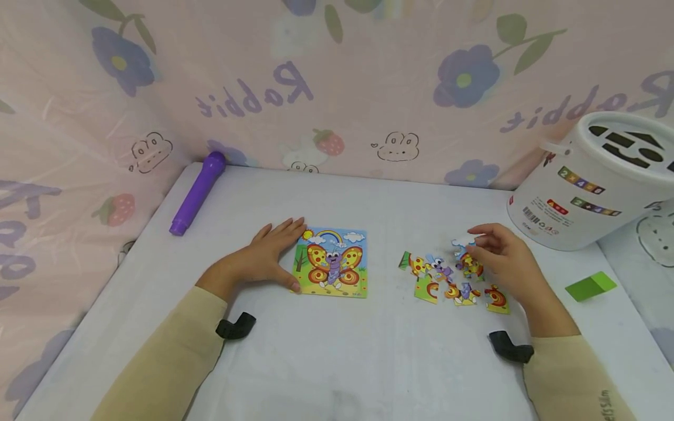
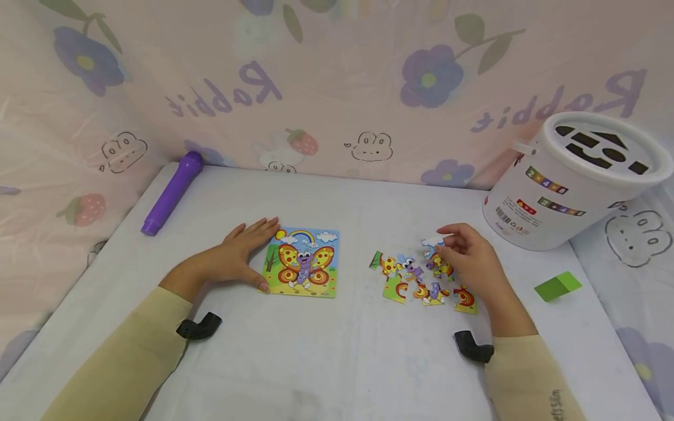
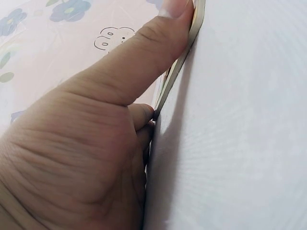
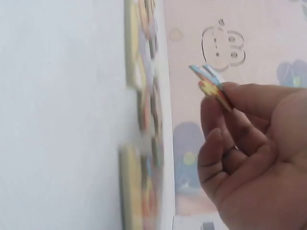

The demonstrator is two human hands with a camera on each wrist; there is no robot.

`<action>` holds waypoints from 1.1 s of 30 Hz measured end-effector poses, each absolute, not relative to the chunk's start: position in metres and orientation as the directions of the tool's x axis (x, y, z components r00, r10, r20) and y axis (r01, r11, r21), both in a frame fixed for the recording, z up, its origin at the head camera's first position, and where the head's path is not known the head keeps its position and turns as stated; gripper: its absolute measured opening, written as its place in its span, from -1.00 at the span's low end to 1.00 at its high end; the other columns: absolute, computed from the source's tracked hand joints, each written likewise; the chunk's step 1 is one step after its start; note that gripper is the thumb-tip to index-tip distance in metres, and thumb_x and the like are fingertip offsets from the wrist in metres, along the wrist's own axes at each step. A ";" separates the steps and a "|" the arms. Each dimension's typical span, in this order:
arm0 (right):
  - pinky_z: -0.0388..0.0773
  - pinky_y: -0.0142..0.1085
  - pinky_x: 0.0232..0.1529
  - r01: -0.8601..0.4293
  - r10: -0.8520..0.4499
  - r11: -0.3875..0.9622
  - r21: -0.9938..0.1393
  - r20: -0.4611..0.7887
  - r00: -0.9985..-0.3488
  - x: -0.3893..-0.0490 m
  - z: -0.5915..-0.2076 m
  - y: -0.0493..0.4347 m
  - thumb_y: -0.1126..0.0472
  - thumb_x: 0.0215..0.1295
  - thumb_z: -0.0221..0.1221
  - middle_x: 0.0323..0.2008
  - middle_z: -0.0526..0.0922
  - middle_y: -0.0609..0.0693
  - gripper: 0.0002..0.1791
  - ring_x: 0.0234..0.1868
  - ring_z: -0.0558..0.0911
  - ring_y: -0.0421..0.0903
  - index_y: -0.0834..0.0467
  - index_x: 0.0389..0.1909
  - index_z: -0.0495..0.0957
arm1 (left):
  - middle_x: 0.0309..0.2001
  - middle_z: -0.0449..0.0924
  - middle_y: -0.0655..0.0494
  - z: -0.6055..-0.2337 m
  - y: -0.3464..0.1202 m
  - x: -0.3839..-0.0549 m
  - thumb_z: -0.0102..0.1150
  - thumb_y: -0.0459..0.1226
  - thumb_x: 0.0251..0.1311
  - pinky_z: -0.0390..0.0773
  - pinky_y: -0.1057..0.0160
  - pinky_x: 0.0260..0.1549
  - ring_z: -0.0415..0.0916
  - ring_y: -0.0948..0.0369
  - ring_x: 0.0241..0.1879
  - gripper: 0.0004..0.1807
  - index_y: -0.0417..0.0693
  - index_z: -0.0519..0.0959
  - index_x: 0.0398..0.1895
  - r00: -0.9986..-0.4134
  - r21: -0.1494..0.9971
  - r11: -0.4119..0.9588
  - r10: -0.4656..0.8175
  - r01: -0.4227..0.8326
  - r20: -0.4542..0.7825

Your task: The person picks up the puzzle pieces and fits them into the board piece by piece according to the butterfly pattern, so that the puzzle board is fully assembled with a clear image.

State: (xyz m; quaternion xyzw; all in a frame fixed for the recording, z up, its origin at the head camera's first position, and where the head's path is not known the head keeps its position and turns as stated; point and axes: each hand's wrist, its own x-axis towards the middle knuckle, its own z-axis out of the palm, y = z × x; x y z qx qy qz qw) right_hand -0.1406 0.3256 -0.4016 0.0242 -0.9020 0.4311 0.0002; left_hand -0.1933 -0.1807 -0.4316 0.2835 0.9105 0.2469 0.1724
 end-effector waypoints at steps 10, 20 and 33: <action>0.75 -0.33 -0.15 -0.111 -0.148 0.411 -0.905 0.054 -0.988 -0.141 -0.404 0.270 0.31 0.62 0.24 -0.09 0.61 0.25 -0.65 -0.20 0.74 -0.07 0.35 0.30 0.57 | 0.78 -0.30 0.12 -0.430 -0.181 -0.193 0.69 0.31 -0.13 -0.55 -0.14 0.59 -0.46 0.07 0.73 0.58 -0.08 -0.08 0.81 -0.779 0.554 0.715 0.602 0.426 -0.177; 0.78 -0.25 -0.17 -0.047 -0.222 0.260 -0.964 -0.012 -0.975 -0.150 -0.417 0.221 0.36 0.56 0.29 -0.07 0.56 0.28 -0.65 -0.19 0.80 0.02 0.33 0.28 0.59 | 0.78 -0.31 0.15 -0.430 -0.180 -0.194 0.68 0.34 -0.12 -0.55 -0.14 0.59 -0.47 0.09 0.73 0.58 -0.06 -0.10 0.82 -0.778 0.548 0.722 0.599 0.423 -0.189; 0.72 -0.31 -0.25 -0.026 -0.244 0.264 -0.964 -0.040 -0.969 -0.170 -0.428 0.160 0.39 0.52 0.27 -0.17 0.65 0.19 -0.68 -0.28 0.71 0.04 0.30 0.23 0.62 | 0.78 -0.28 0.13 -0.432 -0.182 -0.195 0.69 0.33 -0.14 -0.54 -0.17 0.59 -0.46 0.08 0.73 0.59 -0.10 -0.08 0.81 -0.772 0.555 0.701 0.616 0.447 -0.157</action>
